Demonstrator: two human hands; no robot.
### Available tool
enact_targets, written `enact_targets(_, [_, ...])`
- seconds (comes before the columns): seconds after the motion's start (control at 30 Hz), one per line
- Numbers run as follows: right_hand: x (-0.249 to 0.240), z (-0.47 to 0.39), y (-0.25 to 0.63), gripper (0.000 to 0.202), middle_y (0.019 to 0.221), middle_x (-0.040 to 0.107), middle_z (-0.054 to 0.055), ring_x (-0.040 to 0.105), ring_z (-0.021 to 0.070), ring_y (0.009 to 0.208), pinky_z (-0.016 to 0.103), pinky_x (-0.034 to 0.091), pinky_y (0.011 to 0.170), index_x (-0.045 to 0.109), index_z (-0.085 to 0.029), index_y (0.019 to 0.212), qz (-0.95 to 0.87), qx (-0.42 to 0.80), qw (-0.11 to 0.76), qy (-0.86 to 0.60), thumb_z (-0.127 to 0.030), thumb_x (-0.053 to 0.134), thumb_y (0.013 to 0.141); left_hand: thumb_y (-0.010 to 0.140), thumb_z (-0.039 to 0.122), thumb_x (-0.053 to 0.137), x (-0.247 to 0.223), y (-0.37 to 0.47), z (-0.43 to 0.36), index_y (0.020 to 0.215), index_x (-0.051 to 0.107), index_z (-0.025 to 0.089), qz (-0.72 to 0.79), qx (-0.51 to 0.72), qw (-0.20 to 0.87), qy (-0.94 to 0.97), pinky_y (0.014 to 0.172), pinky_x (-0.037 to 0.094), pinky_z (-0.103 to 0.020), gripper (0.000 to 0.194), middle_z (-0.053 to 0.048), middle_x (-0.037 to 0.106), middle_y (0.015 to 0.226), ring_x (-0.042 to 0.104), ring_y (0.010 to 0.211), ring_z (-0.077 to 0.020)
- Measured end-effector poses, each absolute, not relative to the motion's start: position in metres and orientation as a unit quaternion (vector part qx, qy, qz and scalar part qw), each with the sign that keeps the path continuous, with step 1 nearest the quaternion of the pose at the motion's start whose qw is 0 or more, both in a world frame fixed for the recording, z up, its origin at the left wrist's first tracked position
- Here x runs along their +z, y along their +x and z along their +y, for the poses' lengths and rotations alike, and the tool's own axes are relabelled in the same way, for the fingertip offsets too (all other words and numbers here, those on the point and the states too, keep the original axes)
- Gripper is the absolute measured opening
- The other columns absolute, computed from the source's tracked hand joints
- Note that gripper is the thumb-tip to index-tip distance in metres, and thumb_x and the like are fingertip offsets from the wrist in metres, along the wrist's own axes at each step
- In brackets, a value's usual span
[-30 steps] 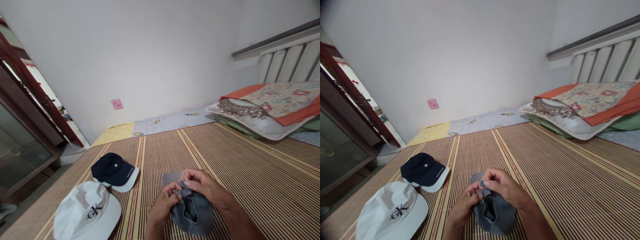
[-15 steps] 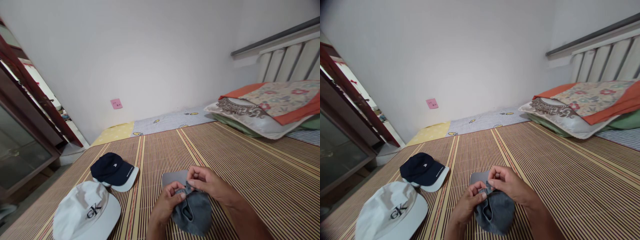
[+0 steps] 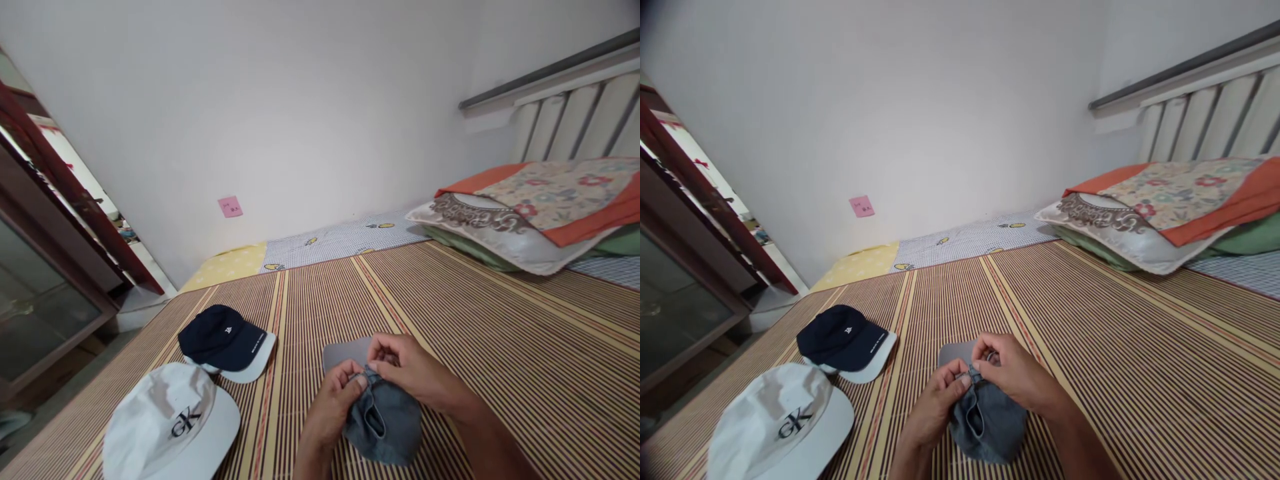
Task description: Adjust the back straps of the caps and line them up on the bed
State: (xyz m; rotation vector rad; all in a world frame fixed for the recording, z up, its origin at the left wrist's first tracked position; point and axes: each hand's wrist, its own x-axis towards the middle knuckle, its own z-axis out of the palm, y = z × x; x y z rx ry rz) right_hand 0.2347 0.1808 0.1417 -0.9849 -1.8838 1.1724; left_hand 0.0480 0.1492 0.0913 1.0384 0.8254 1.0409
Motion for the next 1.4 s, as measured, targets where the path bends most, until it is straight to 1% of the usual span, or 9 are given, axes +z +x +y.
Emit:
enact_targets(0.33, [0.148,0.178,0.237,0.006,0.069,0.054,-0.003,0.047,0.0144,0.068,0.029,0.033,0.063,0.06,-0.02,0.072,-0.744,0.449,0.331,-0.369,-0.021,0.058,0.077,0.08,0.052,0.083,0.086,0.048,0.151,0.084,0.056,0.017,0.354,0.473,0.653,0.473,0.062,0.029,-0.024,0.045,0.003,0.054,0.073,0.041,0.064,-0.0089])
enact_targets(0.57, [0.153,0.174,0.234,0.007,0.074,0.062,-0.002,0.052,0.0146,0.07,0.028,0.035,0.066,0.066,-0.02,0.077,-0.757,0.434,0.316,-0.372,-0.02,0.059,0.079,0.081,0.051,0.083,0.085,0.048,0.152,0.083,0.058,0.017,0.32,0.461,0.671,0.485,0.064,0.029,-0.024,0.043,0.004,0.052,0.073,0.043,0.066,-0.0098])
enact_targets(0.73, [0.15,0.177,0.24,0.018,0.085,0.066,0.0,0.055,0.0157,0.078,0.028,0.039,0.07,0.07,-0.02,0.092,-0.755,0.44,0.332,-0.354,-0.034,0.058,0.093,0.079,0.05,0.085,0.088,0.049,0.151,0.082,0.056,0.017,0.317,0.471,0.68,0.464,0.061,0.029,-0.024,0.044,0.004,0.055,0.072,0.042,0.061,-0.0081])
enact_targets(0.8, [0.146,0.181,0.245,0.019,0.087,0.065,0.0,0.055,0.0154,0.078,0.028,0.04,0.07,0.069,-0.021,0.095,-0.746,0.455,0.343,-0.346,-0.036,0.058,0.095,0.079,0.05,0.085,0.089,0.049,0.151,0.083,0.056,0.016,0.321,0.475,0.681,0.456,0.06,0.029,-0.023,0.044,0.004,0.056,0.071,0.042,0.059,-0.0075])
enact_targets(0.97, [0.14,0.185,0.247,0.015,0.075,0.056,-0.003,0.045,0.0125,0.066,0.026,0.031,0.059,0.064,-0.019,0.082,-0.737,0.473,0.336,-0.348,-0.033,0.063,0.088,0.075,0.05,0.088,0.088,0.049,0.151,0.081,0.057,0.016,0.325,0.475,0.685,0.447,0.058,0.029,-0.022,0.047,0.004,0.057,0.07,0.043,0.057,-0.0065])
enact_targets(1.1, [0.143,0.181,0.239,0.012,0.071,0.055,-0.004,0.046,0.0125,0.065,0.027,0.032,0.06,0.063,-0.019,0.077,-0.737,0.469,0.339,-0.35,-0.029,0.064,0.085,0.075,0.046,0.089,0.086,0.051,0.151,0.084,0.059,0.015,0.31,0.475,0.697,0.439,0.059,0.032,-0.021,0.044,0.003,0.059,0.072,0.047,0.06,-0.0072])
enact_targets(1.17, [0.145,0.18,0.237,0.012,0.073,0.059,-0.002,0.05,0.0134,0.068,0.027,0.035,0.063,0.066,-0.019,0.079,-0.735,0.47,0.343,-0.347,-0.029,0.064,0.086,0.075,0.044,0.09,0.087,0.052,0.151,0.085,0.061,0.015,0.298,0.481,0.702,0.433,0.06,0.033,-0.021,0.042,0.002,0.06,0.073,0.048,0.062,-0.0079])
enact_targets(1.3, [0.144,0.183,0.246,0.014,0.087,0.066,0.0,0.055,0.0146,0.077,0.028,0.04,0.07,0.071,-0.02,0.094,-0.725,0.47,0.364,-0.347,-0.031,0.065,0.088,0.074,0.045,0.09,0.09,0.051,0.15,0.081,0.059,0.015,0.288,0.492,0.706,0.421,0.058,0.032,-0.021,0.044,0.002,0.059,0.071,0.048,0.06,-0.0073])
enact_targets(1.4, [0.14,0.186,0.254,0.014,0.081,0.062,-0.002,0.052,0.0133,0.071,0.027,0.037,0.065,0.069,-0.019,0.09,-0.723,0.478,0.354,-0.351,-0.033,0.066,0.087,0.072,0.048,0.091,0.092,0.051,0.149,0.079,0.058,0.016,0.294,0.491,0.704,0.42,0.055,0.029,-0.02,0.047,0.004,0.056,0.067,0.044,0.055,-0.0059])
